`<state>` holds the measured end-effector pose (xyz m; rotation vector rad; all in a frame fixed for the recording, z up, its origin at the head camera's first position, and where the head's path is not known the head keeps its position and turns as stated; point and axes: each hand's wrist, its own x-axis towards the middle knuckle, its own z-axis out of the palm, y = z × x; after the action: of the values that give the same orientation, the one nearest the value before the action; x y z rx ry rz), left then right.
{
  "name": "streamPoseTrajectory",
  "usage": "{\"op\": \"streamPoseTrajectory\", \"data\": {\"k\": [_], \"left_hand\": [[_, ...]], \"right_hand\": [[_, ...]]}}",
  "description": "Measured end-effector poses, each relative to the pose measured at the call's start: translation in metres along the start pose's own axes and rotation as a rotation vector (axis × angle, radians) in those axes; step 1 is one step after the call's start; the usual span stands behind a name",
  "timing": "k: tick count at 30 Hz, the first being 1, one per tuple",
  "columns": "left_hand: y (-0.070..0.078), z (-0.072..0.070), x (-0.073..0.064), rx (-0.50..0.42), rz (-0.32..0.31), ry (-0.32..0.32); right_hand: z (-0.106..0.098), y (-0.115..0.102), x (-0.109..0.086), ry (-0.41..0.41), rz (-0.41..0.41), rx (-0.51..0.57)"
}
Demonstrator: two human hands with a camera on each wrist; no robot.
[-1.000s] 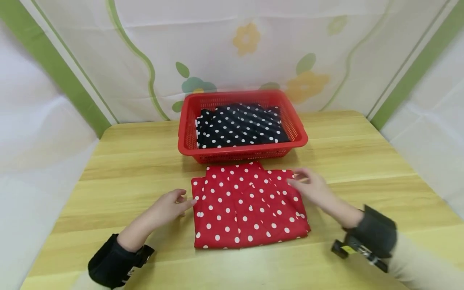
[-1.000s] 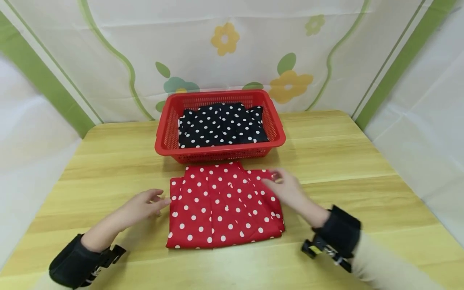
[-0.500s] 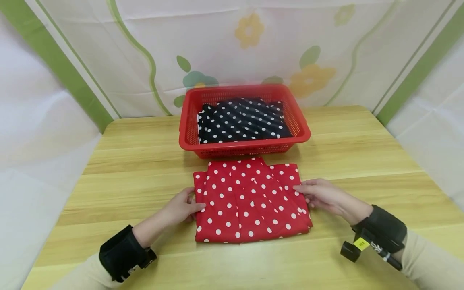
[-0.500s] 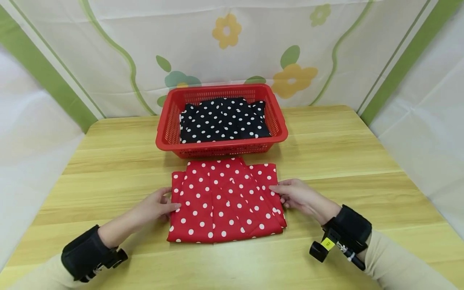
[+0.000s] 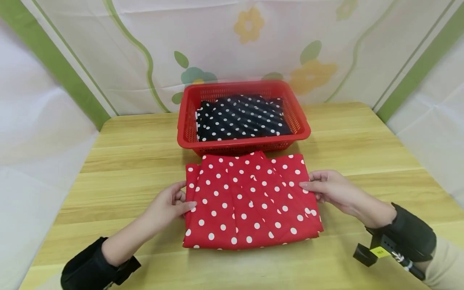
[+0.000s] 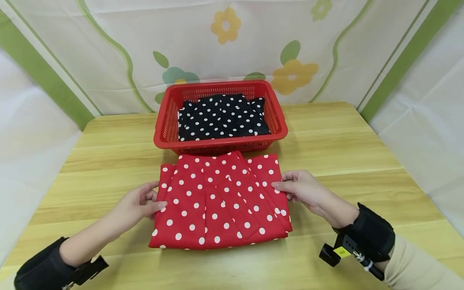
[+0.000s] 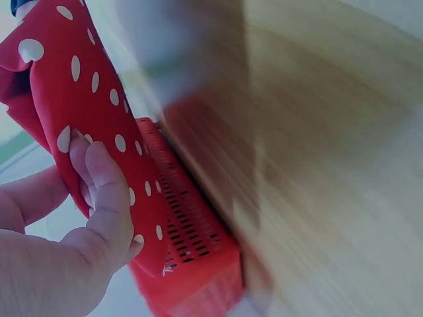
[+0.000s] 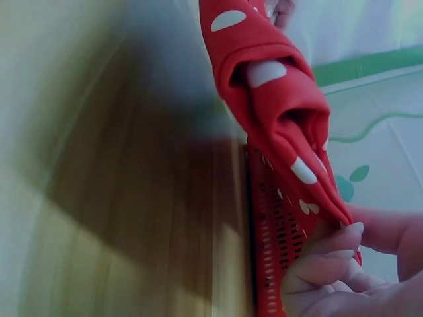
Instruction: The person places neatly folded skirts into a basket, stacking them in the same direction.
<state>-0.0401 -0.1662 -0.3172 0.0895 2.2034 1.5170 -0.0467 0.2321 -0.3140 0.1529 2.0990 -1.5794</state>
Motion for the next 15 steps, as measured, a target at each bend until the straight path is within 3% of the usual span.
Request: {"op": "streamPoseTrajectory", "data": {"k": [8, 15], "left_hand": [[0.013, 0.001, -0.016, 0.013, 0.009, 0.037], [0.031, -0.006, -0.034, -0.009, 0.069, 0.037]], "right_hand": [[-0.001, -0.001, -0.009, 0.039, -0.018, 0.002], [-0.008, -0.014, -0.029, 0.073, -0.073, -0.014]]}}
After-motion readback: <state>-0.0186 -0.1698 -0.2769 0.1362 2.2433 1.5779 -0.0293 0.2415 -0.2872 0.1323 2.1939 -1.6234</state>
